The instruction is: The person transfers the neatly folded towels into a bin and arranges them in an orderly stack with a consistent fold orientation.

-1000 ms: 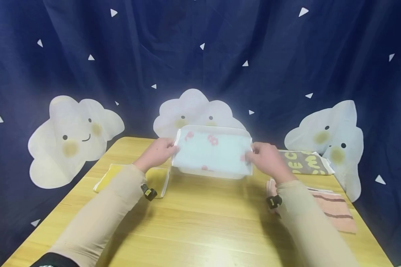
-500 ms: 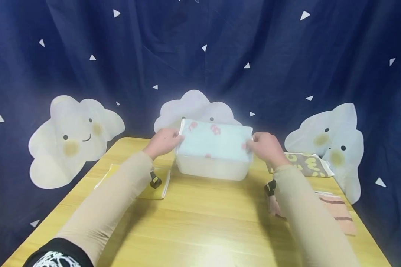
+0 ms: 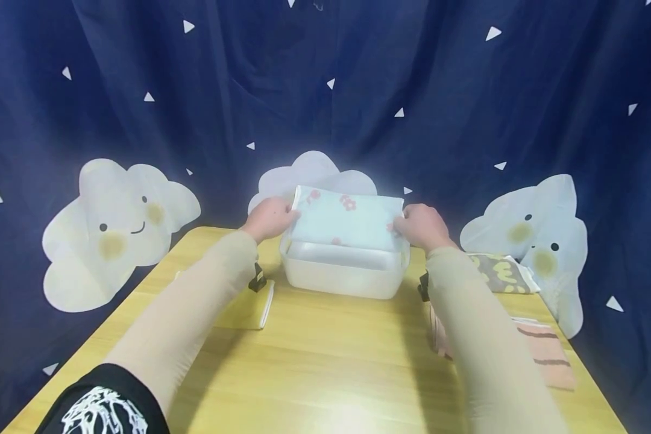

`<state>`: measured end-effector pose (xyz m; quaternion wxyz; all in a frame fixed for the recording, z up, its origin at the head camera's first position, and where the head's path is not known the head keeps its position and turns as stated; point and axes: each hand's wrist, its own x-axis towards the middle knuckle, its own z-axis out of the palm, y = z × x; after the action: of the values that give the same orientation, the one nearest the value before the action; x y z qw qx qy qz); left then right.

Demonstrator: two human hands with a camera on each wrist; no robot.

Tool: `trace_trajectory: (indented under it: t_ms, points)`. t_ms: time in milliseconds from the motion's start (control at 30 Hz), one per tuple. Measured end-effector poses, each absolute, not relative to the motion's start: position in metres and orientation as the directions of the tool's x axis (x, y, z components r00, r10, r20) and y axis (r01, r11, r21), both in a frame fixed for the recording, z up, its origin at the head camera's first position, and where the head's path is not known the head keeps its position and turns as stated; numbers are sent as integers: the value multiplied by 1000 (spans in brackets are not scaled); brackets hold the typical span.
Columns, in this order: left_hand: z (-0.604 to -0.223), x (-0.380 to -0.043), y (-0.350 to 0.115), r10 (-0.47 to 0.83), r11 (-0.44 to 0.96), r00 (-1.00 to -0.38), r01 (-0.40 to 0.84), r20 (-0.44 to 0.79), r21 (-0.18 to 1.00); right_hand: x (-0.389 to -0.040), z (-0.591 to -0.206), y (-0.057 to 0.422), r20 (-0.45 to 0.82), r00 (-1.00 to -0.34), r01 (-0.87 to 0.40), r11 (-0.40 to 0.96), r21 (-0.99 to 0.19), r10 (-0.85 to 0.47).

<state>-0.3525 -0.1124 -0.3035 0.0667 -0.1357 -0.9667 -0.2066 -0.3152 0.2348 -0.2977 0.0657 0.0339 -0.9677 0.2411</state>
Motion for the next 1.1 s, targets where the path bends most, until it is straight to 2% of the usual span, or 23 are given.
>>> trace_trajectory:
  t_ms: [467, 733, 1100]
  points:
    - [-316, -368, -105, 176, 898, -978, 207, 114, 389, -337, -320, 229, 106, -994, -43, 897, -440, 4]
    - [-330, -375, -103, 145, 910, -984, 175, 106, 377, -342, -336, 227, 101, -995, -35, 884, -466, 13]
    - [-348, -376, -98, 100, 918, -993, 116, 61, 379, -346, -351, 227, 90, -996, -47, 897, -440, -8]
